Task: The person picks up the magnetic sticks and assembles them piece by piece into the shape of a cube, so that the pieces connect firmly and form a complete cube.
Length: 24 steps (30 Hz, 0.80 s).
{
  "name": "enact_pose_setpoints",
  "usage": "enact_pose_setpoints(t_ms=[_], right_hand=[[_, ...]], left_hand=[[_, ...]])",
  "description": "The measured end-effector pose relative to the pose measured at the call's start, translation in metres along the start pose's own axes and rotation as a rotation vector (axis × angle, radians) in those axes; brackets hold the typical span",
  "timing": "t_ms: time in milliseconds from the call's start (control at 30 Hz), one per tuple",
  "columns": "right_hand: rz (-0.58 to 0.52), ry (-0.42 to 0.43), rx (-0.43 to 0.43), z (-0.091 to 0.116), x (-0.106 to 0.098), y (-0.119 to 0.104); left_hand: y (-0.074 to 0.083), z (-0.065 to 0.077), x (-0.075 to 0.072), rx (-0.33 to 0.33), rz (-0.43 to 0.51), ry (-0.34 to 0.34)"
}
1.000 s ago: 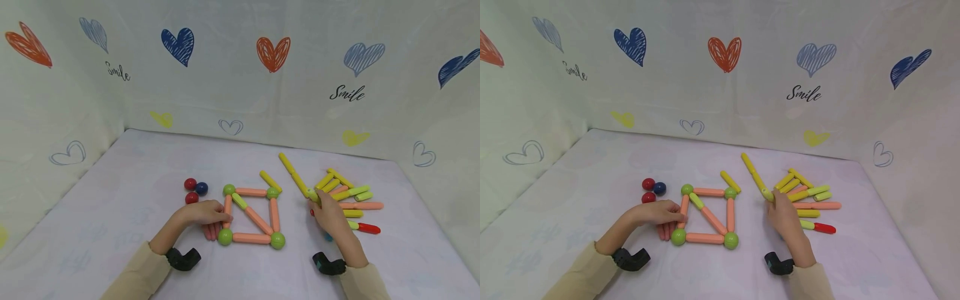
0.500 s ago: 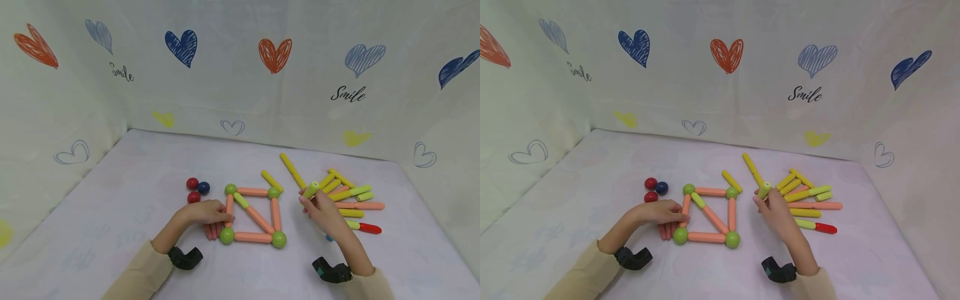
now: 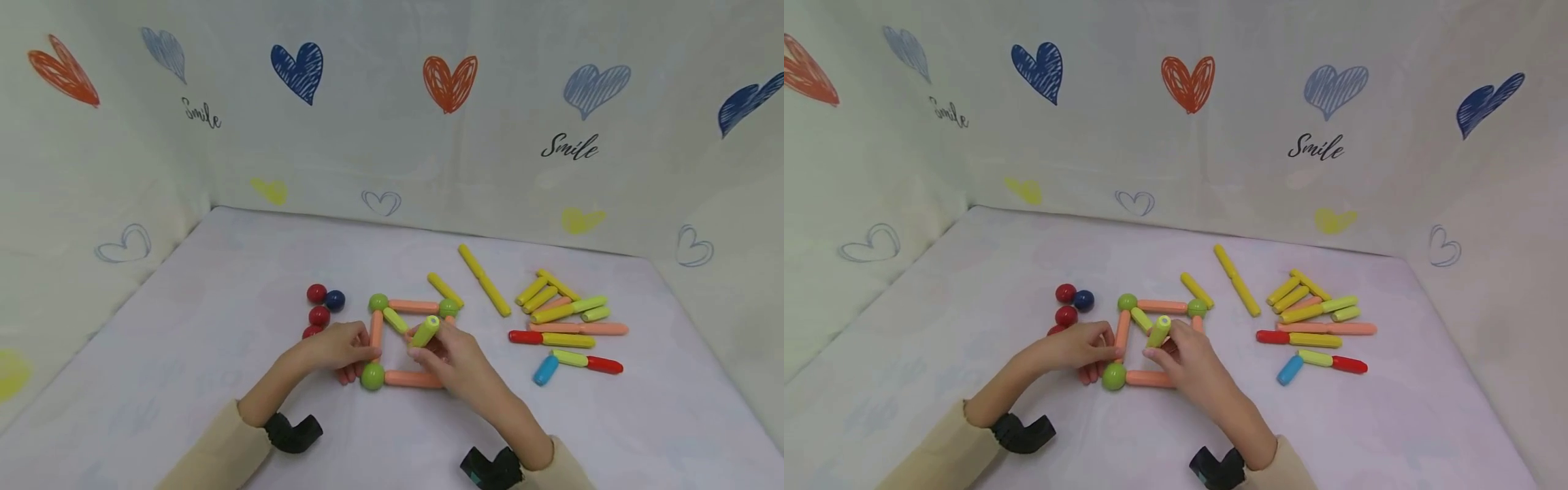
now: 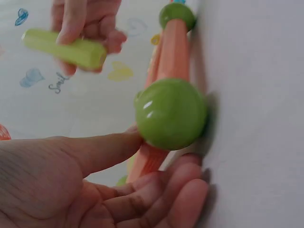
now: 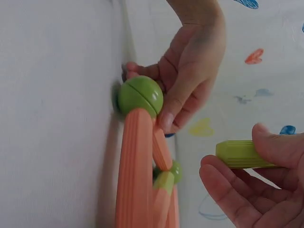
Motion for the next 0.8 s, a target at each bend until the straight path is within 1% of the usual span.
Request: enact_pose_setpoints(t_ms=[100,200,267,333,400,500,667,800], right_hand=[[-0.02,-0.02,-0.058,-0.004,0.013,-0.007],[-0.033,-0.044,-0.091,-0.007,0.028,-0.011],[-0.018,-0.058,-0.104,-0.008,0.037,-0.013],[0.027,-0.063,-0.115,-0.01,0.044,-0.014],[0.068,-0.065,-0.124,-0.012,0.049,-0.015],[0.105,-0.058,-0.12,-0.012,0.053,-0.015],[0.126,-0.041,-0.12,-0.01,0.056,-0.016],[0.129,-0.023,-0.145,-0.009,0.058,-0.017]], left_hand=[[-0.003,0.006,0.003,0.06,0.049,0.049],[-0.008,0.013,0.006,0.115,0.087,0.098],[-0.012,0.017,0.007,0.149,0.101,0.124],[-0.015,0.019,0.007,0.18,0.108,0.137],[-0.018,0.02,0.007,0.199,0.119,0.136],[-0.021,0.019,0.008,0.218,0.129,0.113],[-0.021,0.02,0.009,0.236,0.151,0.066],[-0.02,0.021,0.008,0.231,0.153,0.064]])
Point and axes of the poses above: each hand's wrist, its own z-axis away from the middle knuckle, its own x-axis out of the palm, y = z × x, the point moved 5 cm from there along -z, towards the middle knuckle, and after that the axes turned 3 degrees about -x, right-handed, at the moved point
